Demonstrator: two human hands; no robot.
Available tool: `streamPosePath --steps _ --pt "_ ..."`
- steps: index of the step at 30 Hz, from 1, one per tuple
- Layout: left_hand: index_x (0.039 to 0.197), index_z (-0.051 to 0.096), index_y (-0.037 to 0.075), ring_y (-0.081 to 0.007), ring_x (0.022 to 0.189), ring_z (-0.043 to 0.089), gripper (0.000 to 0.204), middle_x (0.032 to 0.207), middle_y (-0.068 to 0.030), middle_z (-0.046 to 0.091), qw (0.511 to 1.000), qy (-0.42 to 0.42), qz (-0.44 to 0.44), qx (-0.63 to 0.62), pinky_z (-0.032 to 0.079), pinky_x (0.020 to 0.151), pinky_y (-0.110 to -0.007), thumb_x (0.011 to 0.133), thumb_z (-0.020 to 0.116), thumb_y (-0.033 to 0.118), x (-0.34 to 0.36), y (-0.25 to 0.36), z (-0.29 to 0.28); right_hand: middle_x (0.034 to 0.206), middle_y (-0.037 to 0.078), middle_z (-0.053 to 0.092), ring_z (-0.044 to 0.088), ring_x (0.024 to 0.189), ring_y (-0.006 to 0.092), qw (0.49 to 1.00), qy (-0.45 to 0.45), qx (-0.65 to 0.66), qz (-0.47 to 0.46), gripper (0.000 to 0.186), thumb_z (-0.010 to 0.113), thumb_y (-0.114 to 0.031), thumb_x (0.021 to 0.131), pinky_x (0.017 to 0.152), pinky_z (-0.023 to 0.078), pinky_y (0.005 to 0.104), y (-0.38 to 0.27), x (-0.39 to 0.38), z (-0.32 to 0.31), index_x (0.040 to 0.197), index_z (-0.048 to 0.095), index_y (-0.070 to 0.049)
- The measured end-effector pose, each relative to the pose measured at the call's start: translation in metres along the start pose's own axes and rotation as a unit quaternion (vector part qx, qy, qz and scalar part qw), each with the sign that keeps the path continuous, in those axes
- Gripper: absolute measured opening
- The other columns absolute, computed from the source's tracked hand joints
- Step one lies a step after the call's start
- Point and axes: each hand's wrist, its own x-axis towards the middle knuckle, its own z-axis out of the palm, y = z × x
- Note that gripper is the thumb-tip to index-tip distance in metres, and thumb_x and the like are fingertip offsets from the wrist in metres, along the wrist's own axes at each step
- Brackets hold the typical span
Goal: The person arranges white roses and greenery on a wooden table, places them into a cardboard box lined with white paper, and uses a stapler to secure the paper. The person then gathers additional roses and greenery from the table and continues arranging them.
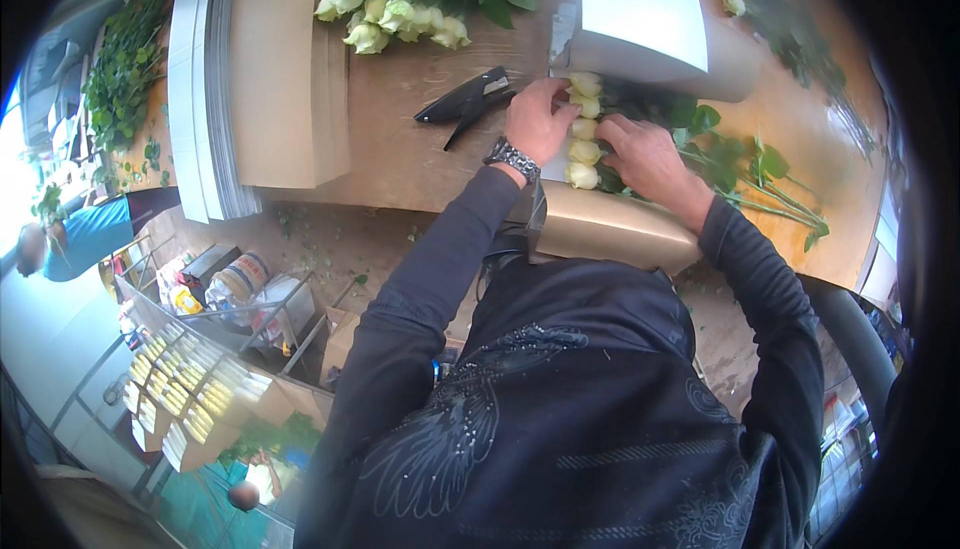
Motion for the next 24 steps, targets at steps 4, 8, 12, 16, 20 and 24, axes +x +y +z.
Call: streamPosePath --steps 4,8,12,16,20,24 --pt "0.109 0.071 0.001 -0.0336 0.086 0.074 0.032 0.095 -0.0165 0.076 0.999 -0.011 -0.020 0.039 0.058 0.079 -0.043 0.081 0.080 0.014 0.009 0.004 0.005 0.102 0.011 0.064 0.067 0.096 0.0347 1.000 0.018 0.001 -0.024 0.039 0.081 -0.006 0.075 0.082 0.052 0.0462 0.001 -0.003 0.003 0.107 0.058 -0.006" --pt "0.107 0.070 0.002 -0.0331 0.087 0.074 0.032 0.094 -0.0158 0.076 0.998 -0.020 -0.033 0.057 0.058 0.079 -0.043 0.081 0.080 0.016 0.012 0.005 0.006 0.101 0.010 0.064 0.067 0.096 0.0333 0.999 0.034 -0.011 -0.033 0.041 0.082 -0.008 0.073 0.082 0.052 0.0458 0.001 -0.006 0.006 0.106 0.058 -0.007" --pt "0.108 0.070 0.001 -0.0279 0.080 0.073 0.035 0.094 -0.0134 0.077 0.997 -0.014 -0.026 0.067 0.058 0.076 -0.039 0.082 0.080 0.021 0.011 0.004 0.007 0.100 0.009 0.063 0.067 0.095 0.0310 0.998 0.051 -0.010 -0.028 0.042 0.083 -0.008 0.071 0.080 0.051 0.0437 0.002 -0.004 0.012 0.105 0.059 -0.007" --pt "0.107 0.070 0.002 -0.0299 0.083 0.074 0.032 0.094 -0.0141 0.076 0.997 -0.010 -0.023 0.067 0.058 0.077 -0.041 0.082 0.079 0.020 0.010 0.004 0.009 0.098 0.008 0.063 0.067 0.094 0.0295 0.994 0.083 -0.029 -0.062 0.041 0.083 -0.009 0.069 0.079 0.051 0.0422 0.003 -0.002 0.018 0.103 0.061 -0.008" --pt "0.108 0.069 0.003 -0.0337 0.087 0.074 0.029 0.096 -0.0163 0.075 0.998 -0.013 -0.021 0.054 0.058 0.080 -0.043 0.083 0.078 0.016 0.008 0.007 0.008 0.097 0.008 0.064 0.067 0.094 0.0301 0.994 0.095 -0.020 -0.056 0.039 0.083 -0.011 0.069 0.080 0.051 0.0425 0.004 -0.002 0.019 0.102 0.062 -0.009" --pt "0.115 0.068 0.001 -0.0292 0.083 0.075 0.031 0.095 -0.0156 0.075 1.000 0.008 -0.009 0.019 0.059 0.077 -0.039 0.088 0.075 0.015 -0.003 0.009 0.000 0.099 0.009 0.064 0.066 0.094 0.0319 0.996 0.085 0.017 -0.023 0.035 0.081 -0.010 0.072 0.081 0.052 0.0441 0.005 0.000 0.015 0.102 0.062 -0.008"
